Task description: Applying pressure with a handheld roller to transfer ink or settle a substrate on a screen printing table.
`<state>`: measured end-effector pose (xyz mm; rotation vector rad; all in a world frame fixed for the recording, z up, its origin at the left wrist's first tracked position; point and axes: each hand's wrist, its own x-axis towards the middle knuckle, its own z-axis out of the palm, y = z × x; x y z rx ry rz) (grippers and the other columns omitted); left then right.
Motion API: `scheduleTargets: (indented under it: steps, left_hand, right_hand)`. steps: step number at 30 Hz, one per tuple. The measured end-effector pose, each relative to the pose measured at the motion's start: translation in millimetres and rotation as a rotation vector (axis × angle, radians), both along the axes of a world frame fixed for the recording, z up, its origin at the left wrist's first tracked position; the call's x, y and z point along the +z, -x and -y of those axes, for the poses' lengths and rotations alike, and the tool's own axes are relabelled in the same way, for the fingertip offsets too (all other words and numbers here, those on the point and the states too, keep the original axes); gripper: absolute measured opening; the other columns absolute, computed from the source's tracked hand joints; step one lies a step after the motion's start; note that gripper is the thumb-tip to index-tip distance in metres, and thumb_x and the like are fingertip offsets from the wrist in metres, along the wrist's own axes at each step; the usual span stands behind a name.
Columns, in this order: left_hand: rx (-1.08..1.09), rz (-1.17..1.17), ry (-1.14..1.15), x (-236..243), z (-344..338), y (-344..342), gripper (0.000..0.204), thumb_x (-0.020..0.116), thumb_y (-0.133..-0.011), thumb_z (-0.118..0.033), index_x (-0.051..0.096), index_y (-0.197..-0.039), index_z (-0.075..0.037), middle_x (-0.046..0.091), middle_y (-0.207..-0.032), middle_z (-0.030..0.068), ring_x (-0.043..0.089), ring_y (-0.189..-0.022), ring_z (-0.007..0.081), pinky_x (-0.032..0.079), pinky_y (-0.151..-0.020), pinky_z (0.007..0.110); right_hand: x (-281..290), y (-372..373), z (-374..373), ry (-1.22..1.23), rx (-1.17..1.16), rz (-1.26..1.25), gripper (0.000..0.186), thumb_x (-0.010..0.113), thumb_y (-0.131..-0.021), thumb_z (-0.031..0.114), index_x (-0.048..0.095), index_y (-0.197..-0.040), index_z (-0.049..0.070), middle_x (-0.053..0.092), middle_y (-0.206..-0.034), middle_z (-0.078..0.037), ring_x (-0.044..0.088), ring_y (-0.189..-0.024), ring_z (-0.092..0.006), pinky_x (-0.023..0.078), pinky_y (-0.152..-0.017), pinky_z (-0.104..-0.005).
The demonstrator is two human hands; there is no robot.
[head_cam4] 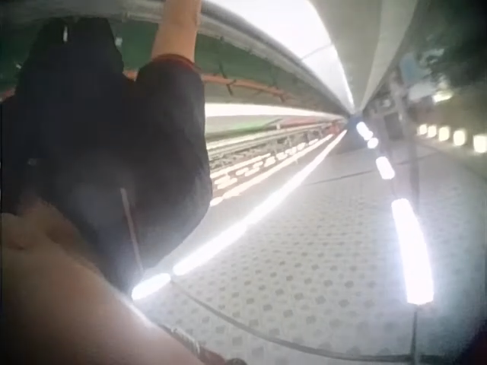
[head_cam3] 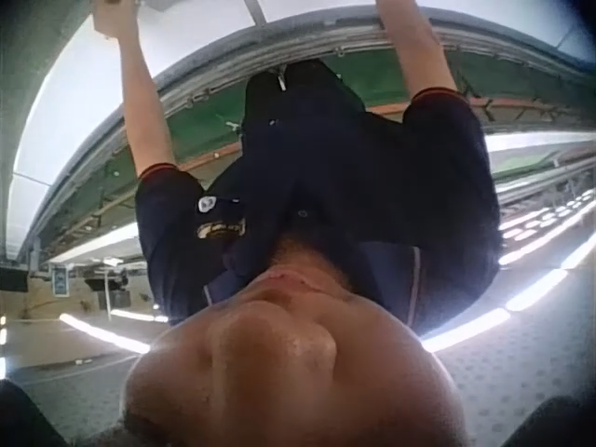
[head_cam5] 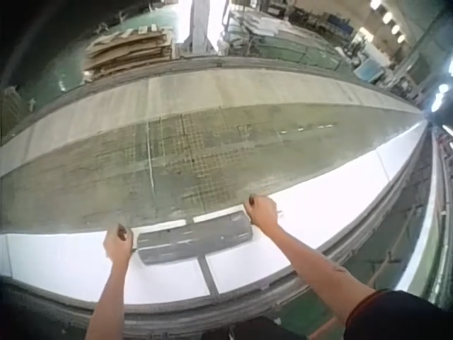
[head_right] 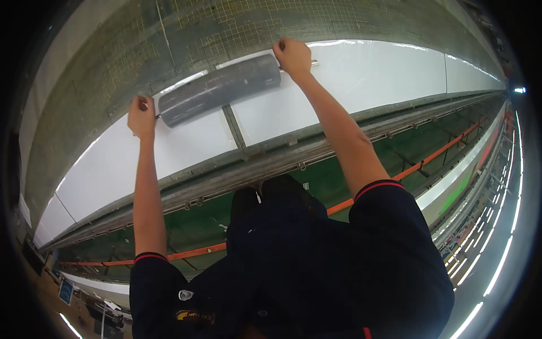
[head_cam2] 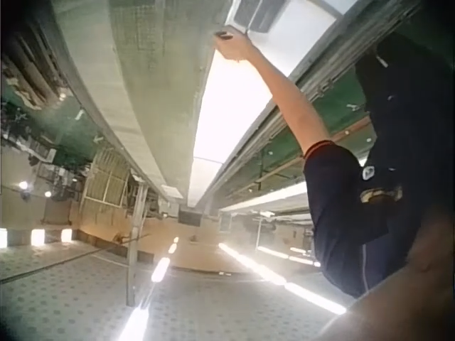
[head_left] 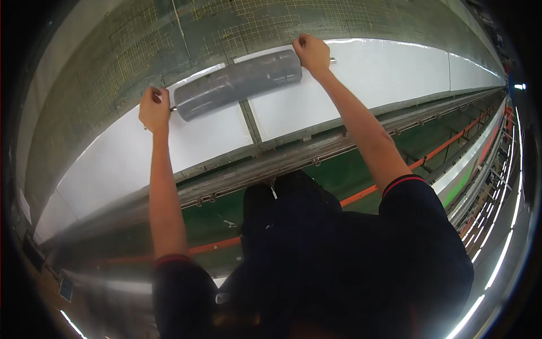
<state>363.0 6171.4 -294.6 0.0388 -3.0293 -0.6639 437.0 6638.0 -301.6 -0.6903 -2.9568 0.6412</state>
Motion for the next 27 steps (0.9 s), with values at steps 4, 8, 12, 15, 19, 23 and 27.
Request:
scheduleTargets:
  steps: [4, 8, 12, 15, 19, 23, 27]
  left_hand:
    - [-0.127, -0.137, 0.102, -18.3, 30.7, -116.6, 0.024, 0.061, -0.095, -0.030, 0.061, -0.078, -0.013, 0.059, -0.070, 0.0041, 0.062, -0.068, 0.0282, 0.048, -0.062, 0.046]
    - [-0.276, -0.172, 0.138, -18.5, 58.8, -214.0, 0.022, 0.058, -0.095, -0.029, 0.061, -0.079, -0.014, 0.059, -0.071, 0.0053, 0.062, -0.069, 0.0316, 0.047, -0.061, 0.049]
    - [-0.345, 0.127, 0.255, -1.5, 63.9, -256.9, 0.033, 0.054, -0.097, -0.033, 0.068, -0.078, -0.010, 0.068, -0.073, 0.0113, 0.067, -0.071, 0.0365, 0.051, -0.066, 0.051]
    - [-0.207, 0.292, 0.259, 0.7, 58.3, -271.2, 0.044, 0.051, -0.100, -0.038, 0.075, -0.079, -0.007, 0.072, -0.076, 0.0185, 0.070, -0.072, 0.0419, 0.053, -0.072, 0.053]
    - [-0.096, 0.234, 0.248, -3.6, 28.5, -281.6, 0.055, 0.048, -0.103, -0.045, 0.079, -0.082, -0.004, 0.073, -0.079, 0.0238, 0.070, -0.075, 0.0466, 0.053, -0.075, 0.056]
    - [-0.110, 0.351, 0.138, 14.4, -58.0, -296.1, 0.056, 0.049, -0.103, -0.045, 0.078, -0.079, -0.003, 0.072, -0.077, 0.0244, 0.070, -0.074, 0.0454, 0.052, -0.076, 0.054]
    - [-0.112, 0.368, 0.119, 5.3, -136.5, -288.3, 0.052, 0.052, -0.100, -0.041, 0.077, -0.074, -0.004, 0.071, -0.071, 0.0225, 0.067, -0.066, 0.0445, 0.051, -0.077, 0.052]
  right_hand:
    - [0.2, -106.4, 20.8, -0.139, 0.143, -0.064, 0.026, 0.057, -0.094, 0.027, 0.067, -0.078, 0.010, 0.064, -0.065, -0.016, 0.065, -0.065, -0.0389, 0.049, -0.062, -0.0517]
    - [2.9, -215.3, 35.0, -0.138, 0.278, -0.125, 0.019, 0.058, -0.094, 0.025, 0.064, -0.082, 0.011, 0.064, -0.067, -0.014, 0.062, -0.063, -0.0376, 0.046, -0.064, -0.0511]
    - [-1.6, -280.0, 36.8, -0.219, 0.309, -0.043, 0.021, 0.060, -0.094, 0.027, 0.065, -0.080, 0.011, 0.064, -0.067, -0.014, 0.064, -0.064, -0.0363, 0.045, -0.065, -0.0522]
    - [20.6, -282.2, 42.8, 0.008, 0.216, 0.199, 0.035, 0.059, -0.097, 0.035, 0.074, -0.077, 0.011, 0.071, -0.071, -0.016, 0.070, -0.072, -0.0387, 0.053, -0.074, -0.0525]
    - [37.9, -272.7, 8.5, 0.039, 0.259, 0.215, 0.043, 0.055, -0.100, 0.038, 0.076, -0.077, 0.009, 0.073, -0.073, -0.017, 0.071, -0.074, -0.0408, 0.056, -0.078, -0.0523]
    - [32.8, -292.1, -74.5, -0.085, 0.228, 0.288, 0.047, 0.053, -0.101, 0.040, 0.076, -0.076, 0.008, 0.073, -0.075, -0.018, 0.071, -0.076, -0.0418, 0.056, -0.077, -0.0531]
    - [32.9, -301.9, -147.2, -0.087, 0.202, 0.310, 0.048, 0.052, -0.103, 0.038, 0.073, -0.076, 0.005, 0.071, -0.076, -0.022, 0.069, -0.075, -0.0444, 0.054, -0.075, -0.0555]
